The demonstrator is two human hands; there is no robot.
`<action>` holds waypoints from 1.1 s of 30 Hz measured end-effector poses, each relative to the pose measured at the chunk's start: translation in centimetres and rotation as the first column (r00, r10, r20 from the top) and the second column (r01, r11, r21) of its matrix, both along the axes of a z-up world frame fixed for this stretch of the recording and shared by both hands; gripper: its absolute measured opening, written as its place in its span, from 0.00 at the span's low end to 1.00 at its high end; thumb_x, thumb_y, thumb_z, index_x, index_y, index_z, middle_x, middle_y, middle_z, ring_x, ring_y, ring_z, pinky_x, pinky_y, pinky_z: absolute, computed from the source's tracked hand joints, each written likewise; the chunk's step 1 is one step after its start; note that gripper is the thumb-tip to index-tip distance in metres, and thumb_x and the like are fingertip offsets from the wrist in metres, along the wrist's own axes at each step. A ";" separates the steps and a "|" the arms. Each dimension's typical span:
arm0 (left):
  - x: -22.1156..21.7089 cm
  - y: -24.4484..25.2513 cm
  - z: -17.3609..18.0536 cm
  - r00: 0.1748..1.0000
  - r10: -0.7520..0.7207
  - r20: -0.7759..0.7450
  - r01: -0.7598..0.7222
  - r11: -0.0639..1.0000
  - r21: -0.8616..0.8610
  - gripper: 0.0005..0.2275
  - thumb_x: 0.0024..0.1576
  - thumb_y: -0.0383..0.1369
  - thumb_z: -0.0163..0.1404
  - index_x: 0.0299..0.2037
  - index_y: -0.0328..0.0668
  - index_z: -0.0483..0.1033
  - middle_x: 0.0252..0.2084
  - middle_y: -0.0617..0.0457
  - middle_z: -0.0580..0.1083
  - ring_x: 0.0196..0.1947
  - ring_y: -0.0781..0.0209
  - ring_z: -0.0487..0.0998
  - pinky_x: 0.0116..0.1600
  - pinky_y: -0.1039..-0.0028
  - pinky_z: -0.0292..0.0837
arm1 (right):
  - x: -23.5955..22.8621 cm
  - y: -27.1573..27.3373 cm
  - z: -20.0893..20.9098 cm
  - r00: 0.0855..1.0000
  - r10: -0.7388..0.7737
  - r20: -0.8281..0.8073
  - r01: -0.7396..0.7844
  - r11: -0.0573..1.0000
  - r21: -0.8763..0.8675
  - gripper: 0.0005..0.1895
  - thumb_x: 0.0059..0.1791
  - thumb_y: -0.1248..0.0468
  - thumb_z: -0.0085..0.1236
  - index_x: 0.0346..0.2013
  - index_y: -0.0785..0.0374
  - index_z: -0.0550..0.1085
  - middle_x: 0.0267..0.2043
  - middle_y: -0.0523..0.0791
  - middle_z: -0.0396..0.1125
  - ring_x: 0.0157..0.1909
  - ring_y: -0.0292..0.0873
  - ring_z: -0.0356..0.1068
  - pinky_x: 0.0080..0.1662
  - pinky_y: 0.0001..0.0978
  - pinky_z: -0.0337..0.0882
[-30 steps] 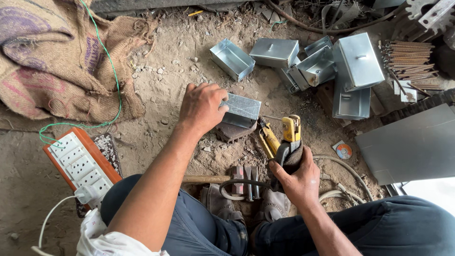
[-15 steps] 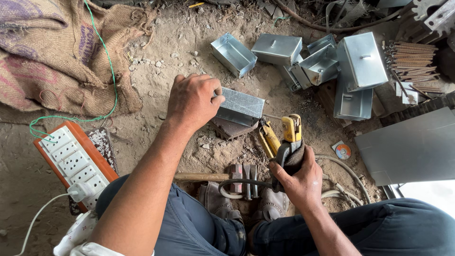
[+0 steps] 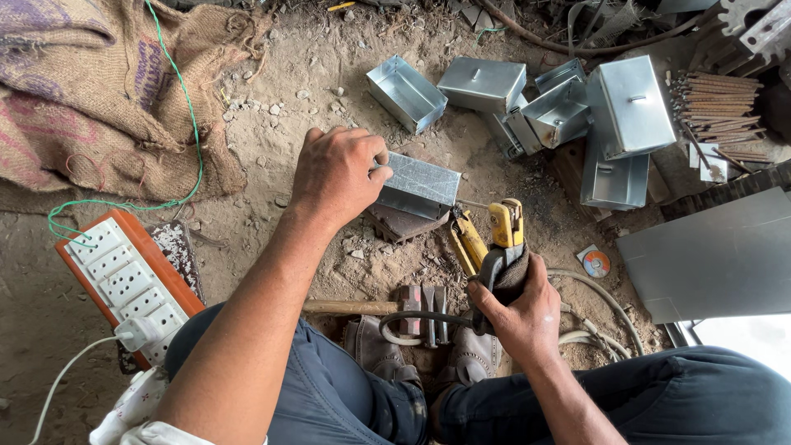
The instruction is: The person sits on the ground and uses a handheld welding tool to join the seams of small rectangular metal boxes. They repeatedly reposition the boxes and weld different edges, producing bright sparks and smoke.
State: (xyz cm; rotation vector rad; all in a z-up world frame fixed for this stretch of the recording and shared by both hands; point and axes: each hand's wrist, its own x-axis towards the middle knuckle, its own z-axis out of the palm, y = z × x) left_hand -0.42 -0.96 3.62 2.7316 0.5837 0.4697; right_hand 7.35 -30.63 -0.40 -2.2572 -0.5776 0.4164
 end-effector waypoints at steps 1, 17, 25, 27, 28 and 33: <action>0.0 0.0 0.0 1.000 -0.001 0.004 0.001 1.000 0.006 0.06 0.53 0.36 0.63 0.31 0.48 0.80 0.30 0.57 0.77 0.38 0.58 0.78 0.47 0.60 0.63 | 0.0 0.0 0.0 1.000 0.001 0.002 -0.001 1.000 0.000 0.30 0.39 0.53 0.70 0.48 0.66 0.69 0.36 0.49 0.75 0.38 0.44 0.79 0.44 0.38 0.79; 0.2 1.0 -1.2 0.997 -0.024 0.072 0.018 0.997 0.079 0.05 0.55 0.34 0.62 0.32 0.46 0.80 0.32 0.54 0.77 0.39 0.55 0.79 0.47 0.59 0.65 | 0.2 -0.2 -0.6 0.993 0.039 0.115 -0.034 0.998 -0.046 0.36 0.38 0.49 0.70 0.50 0.68 0.69 0.38 0.51 0.74 0.40 0.49 0.78 0.47 0.44 0.78; 0.0 0.4 -0.4 0.997 0.003 0.080 -0.005 0.999 0.031 0.07 0.52 0.37 0.64 0.29 0.47 0.80 0.30 0.55 0.77 0.38 0.55 0.79 0.45 0.58 0.64 | 0.0 -0.4 -0.4 0.991 0.045 0.124 -0.044 0.999 -0.015 0.34 0.39 0.49 0.71 0.48 0.67 0.69 0.38 0.51 0.75 0.40 0.47 0.78 0.45 0.41 0.77; -0.1 0.3 -0.1 0.997 0.003 0.080 -0.006 0.999 0.034 0.08 0.53 0.37 0.64 0.29 0.47 0.80 0.30 0.55 0.77 0.39 0.55 0.78 0.46 0.58 0.64 | -0.1 -0.3 -0.3 0.995 0.037 0.093 -0.035 0.999 -0.018 0.33 0.38 0.49 0.70 0.48 0.66 0.69 0.38 0.50 0.75 0.40 0.47 0.78 0.45 0.41 0.77; -0.2 0.3 0.0 0.997 0.004 0.079 -0.007 0.999 0.037 0.07 0.53 0.37 0.64 0.29 0.47 0.80 0.30 0.55 0.77 0.38 0.55 0.78 0.46 0.58 0.64 | -0.2 -0.2 -0.3 0.996 0.034 0.077 -0.033 0.999 -0.018 0.32 0.38 0.50 0.70 0.48 0.65 0.69 0.38 0.50 0.75 0.40 0.46 0.78 0.45 0.41 0.78; -0.1 0.3 0.1 0.998 0.001 0.067 -0.003 1.000 0.030 0.07 0.53 0.37 0.63 0.29 0.46 0.80 0.30 0.55 0.77 0.38 0.56 0.78 0.47 0.58 0.64 | -0.1 0.0 0.1 0.998 0.025 0.060 -0.024 1.000 -0.018 0.32 0.38 0.51 0.71 0.47 0.65 0.69 0.36 0.50 0.75 0.38 0.46 0.78 0.44 0.40 0.77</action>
